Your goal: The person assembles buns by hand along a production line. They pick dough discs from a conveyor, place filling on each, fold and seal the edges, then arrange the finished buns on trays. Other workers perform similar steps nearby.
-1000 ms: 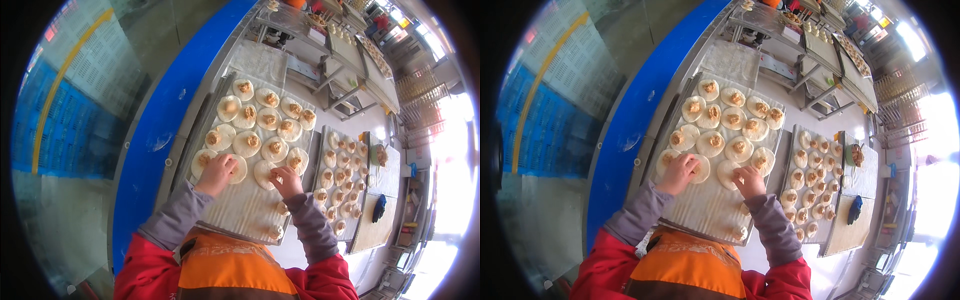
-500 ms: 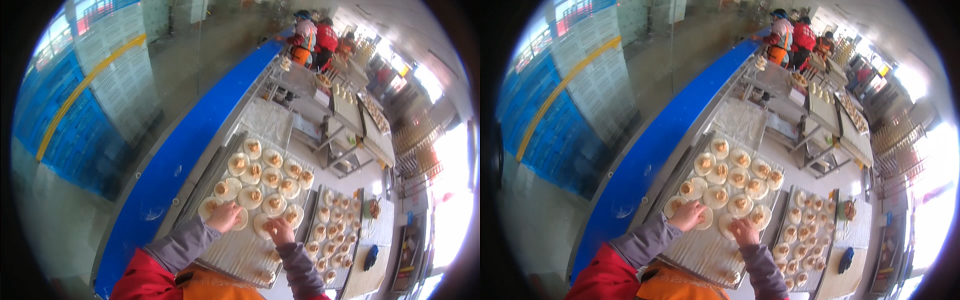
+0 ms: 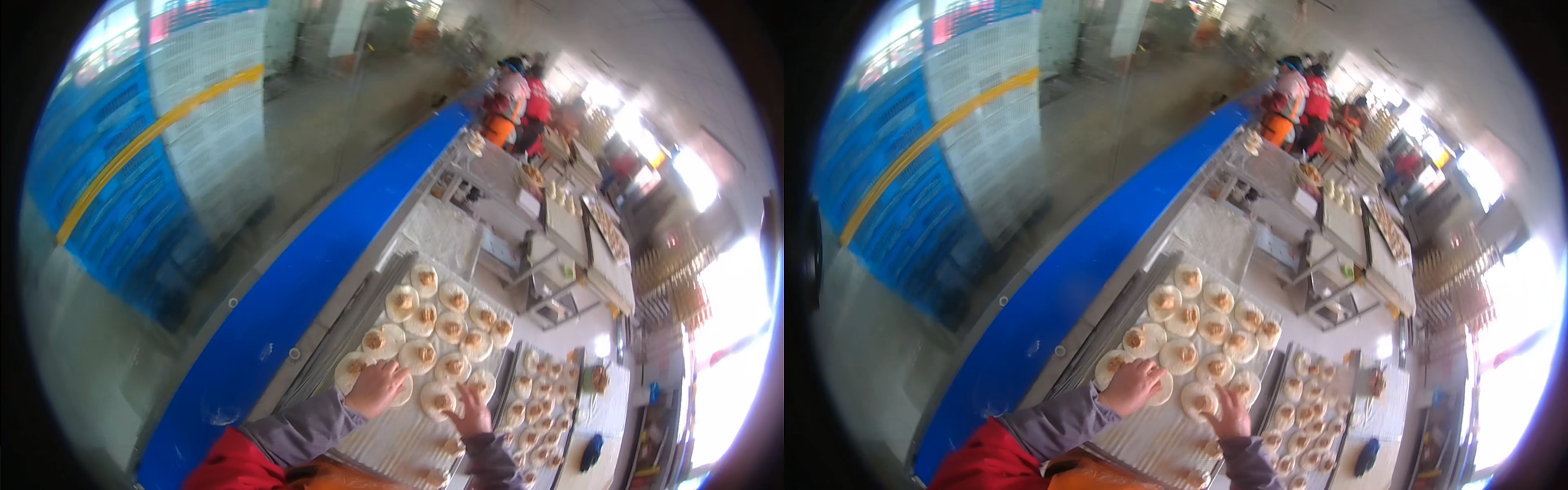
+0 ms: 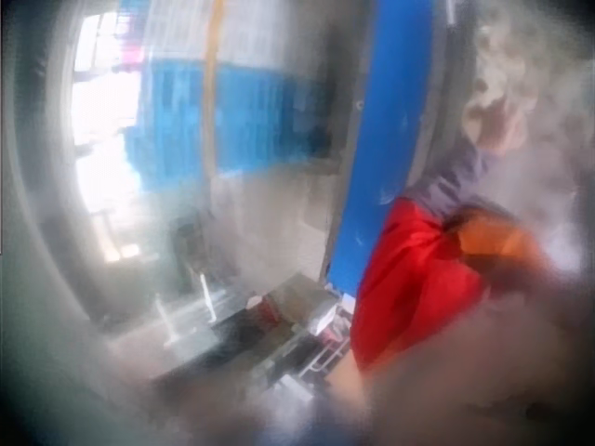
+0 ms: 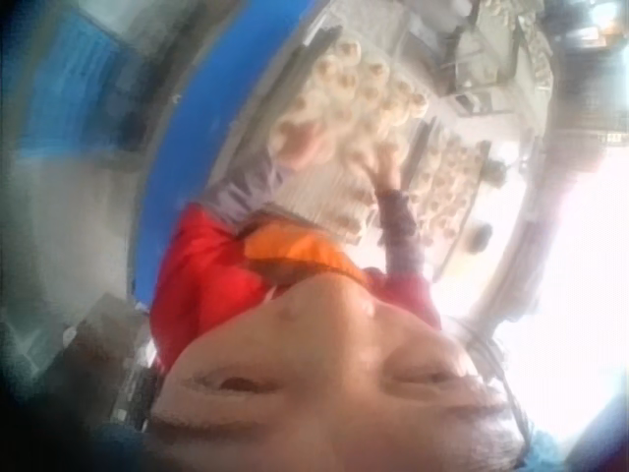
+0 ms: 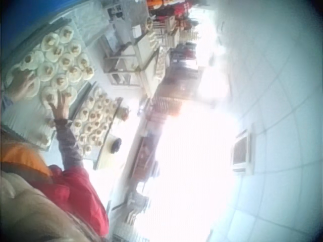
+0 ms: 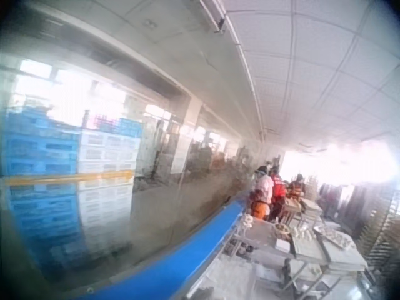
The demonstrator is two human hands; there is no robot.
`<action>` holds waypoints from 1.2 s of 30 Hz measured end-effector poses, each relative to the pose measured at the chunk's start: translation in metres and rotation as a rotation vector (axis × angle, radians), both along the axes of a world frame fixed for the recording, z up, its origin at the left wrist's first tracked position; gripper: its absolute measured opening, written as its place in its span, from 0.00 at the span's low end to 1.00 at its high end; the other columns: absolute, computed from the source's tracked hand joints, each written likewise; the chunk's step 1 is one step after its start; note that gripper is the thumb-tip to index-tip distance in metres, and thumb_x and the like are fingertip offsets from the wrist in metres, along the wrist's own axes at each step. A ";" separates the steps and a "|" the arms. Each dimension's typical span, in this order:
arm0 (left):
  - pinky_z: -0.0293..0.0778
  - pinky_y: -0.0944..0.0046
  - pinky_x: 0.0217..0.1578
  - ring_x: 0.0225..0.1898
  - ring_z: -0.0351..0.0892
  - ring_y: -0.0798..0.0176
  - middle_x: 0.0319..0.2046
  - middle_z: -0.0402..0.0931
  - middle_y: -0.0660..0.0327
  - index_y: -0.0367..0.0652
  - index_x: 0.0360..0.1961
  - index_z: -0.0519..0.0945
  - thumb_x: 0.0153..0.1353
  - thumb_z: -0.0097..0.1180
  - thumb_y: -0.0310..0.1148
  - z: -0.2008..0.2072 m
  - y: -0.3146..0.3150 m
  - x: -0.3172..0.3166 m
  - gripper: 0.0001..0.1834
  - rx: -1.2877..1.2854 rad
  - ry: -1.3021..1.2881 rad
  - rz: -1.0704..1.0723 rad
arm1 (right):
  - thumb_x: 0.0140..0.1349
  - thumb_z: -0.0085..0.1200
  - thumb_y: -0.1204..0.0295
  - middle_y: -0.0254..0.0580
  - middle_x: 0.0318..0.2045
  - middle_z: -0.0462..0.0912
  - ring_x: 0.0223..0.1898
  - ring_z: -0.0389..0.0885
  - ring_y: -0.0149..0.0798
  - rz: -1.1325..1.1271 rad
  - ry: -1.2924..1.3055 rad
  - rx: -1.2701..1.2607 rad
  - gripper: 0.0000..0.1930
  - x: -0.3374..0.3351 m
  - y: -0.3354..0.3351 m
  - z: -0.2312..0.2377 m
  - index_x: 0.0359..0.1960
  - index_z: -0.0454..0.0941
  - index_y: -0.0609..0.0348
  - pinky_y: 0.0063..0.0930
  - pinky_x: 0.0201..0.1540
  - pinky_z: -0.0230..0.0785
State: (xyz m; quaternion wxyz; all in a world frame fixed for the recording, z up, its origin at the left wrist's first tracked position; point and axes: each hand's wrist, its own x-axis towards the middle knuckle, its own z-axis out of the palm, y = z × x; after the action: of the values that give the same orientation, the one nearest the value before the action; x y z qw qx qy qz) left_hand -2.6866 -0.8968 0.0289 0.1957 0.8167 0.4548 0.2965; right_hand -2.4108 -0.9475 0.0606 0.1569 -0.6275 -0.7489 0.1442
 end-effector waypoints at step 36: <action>0.74 0.48 0.51 0.49 0.78 0.40 0.43 0.79 0.44 0.36 0.42 0.78 0.54 0.66 0.34 -0.098 -0.242 0.584 0.17 -0.397 0.318 -0.578 | 0.48 0.69 0.62 0.45 0.31 0.85 0.36 0.84 0.47 -1.134 0.251 -0.244 0.17 0.394 -0.330 -0.158 0.36 0.81 0.58 0.39 0.40 0.76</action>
State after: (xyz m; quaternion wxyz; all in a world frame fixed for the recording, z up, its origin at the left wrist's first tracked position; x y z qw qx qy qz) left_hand -2.1024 -1.1383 -0.0694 0.3526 0.8932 0.2790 0.0050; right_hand -2.0166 -1.2779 -0.0970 0.2235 -0.9213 -0.2507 0.1959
